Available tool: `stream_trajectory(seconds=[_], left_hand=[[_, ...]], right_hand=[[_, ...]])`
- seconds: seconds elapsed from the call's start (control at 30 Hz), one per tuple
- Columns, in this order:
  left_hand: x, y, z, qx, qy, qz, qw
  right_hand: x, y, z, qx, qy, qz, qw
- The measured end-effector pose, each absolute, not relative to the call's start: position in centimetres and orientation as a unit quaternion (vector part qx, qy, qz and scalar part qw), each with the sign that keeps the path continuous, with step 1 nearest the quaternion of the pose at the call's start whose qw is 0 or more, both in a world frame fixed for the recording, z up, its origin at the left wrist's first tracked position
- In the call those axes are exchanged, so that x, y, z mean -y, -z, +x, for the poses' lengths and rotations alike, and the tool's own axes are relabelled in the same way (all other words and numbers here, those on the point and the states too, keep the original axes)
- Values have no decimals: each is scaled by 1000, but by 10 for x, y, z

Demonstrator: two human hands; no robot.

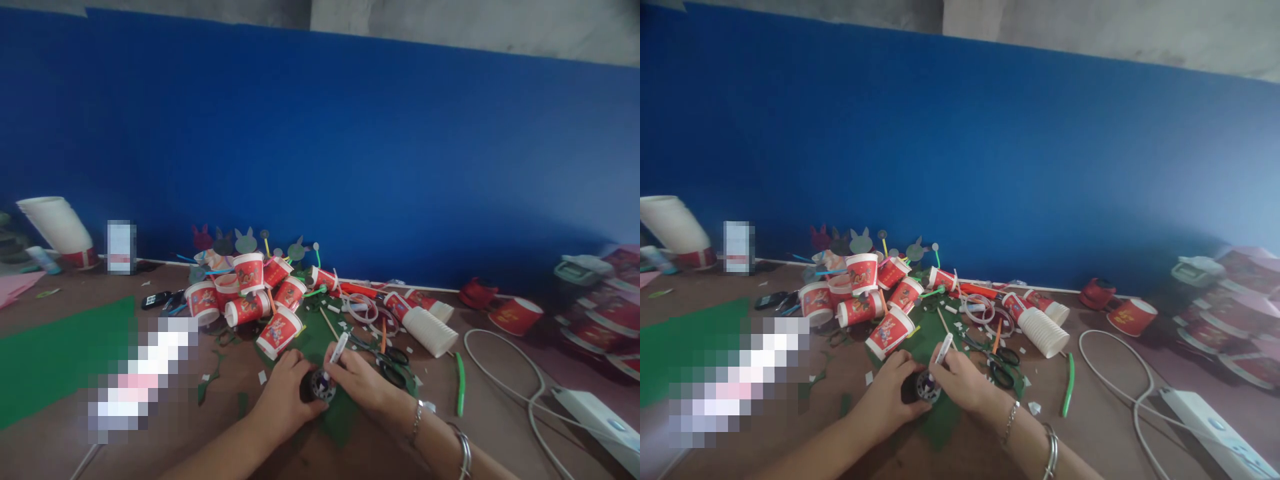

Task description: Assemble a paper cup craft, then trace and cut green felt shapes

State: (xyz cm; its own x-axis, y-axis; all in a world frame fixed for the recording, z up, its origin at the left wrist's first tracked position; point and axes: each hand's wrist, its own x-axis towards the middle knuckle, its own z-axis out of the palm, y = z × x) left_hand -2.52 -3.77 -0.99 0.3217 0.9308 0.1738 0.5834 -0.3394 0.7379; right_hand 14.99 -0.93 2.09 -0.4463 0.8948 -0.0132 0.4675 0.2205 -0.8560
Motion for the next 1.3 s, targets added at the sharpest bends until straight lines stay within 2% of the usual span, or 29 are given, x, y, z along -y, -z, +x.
stream_trajectory(seconds=[0.13,0.3,0.4,0.47,0.63,0.73,0.97,1.17,1.3], left_hand=[[37,9,-26,-502,-295,760,290],[37,8,-26,-496,-306,762,284],[38,7,-25,-493,-310,763,281],[38,5,-25,-492,-305,768,276],[43,-6,-26,-484,-300,779,260],[53,-10,-25,-417,-285,825,254],[70,0,-18,-296,-87,917,253],[65,-7,-16,-467,-116,846,230],[62,-11,-17,-522,-123,812,230]], right_hand=[[7,-23,146,720,-406,-479,295],[8,-14,152,526,-500,-528,441],[8,-8,155,433,-550,-490,520],[9,-7,156,414,-569,-463,539],[18,-13,155,496,-518,-480,505],[25,-16,155,546,-488,-487,476],[33,-13,153,566,-507,-482,437],[32,-8,151,574,-496,-486,433],[32,-8,150,545,-520,-482,448]])
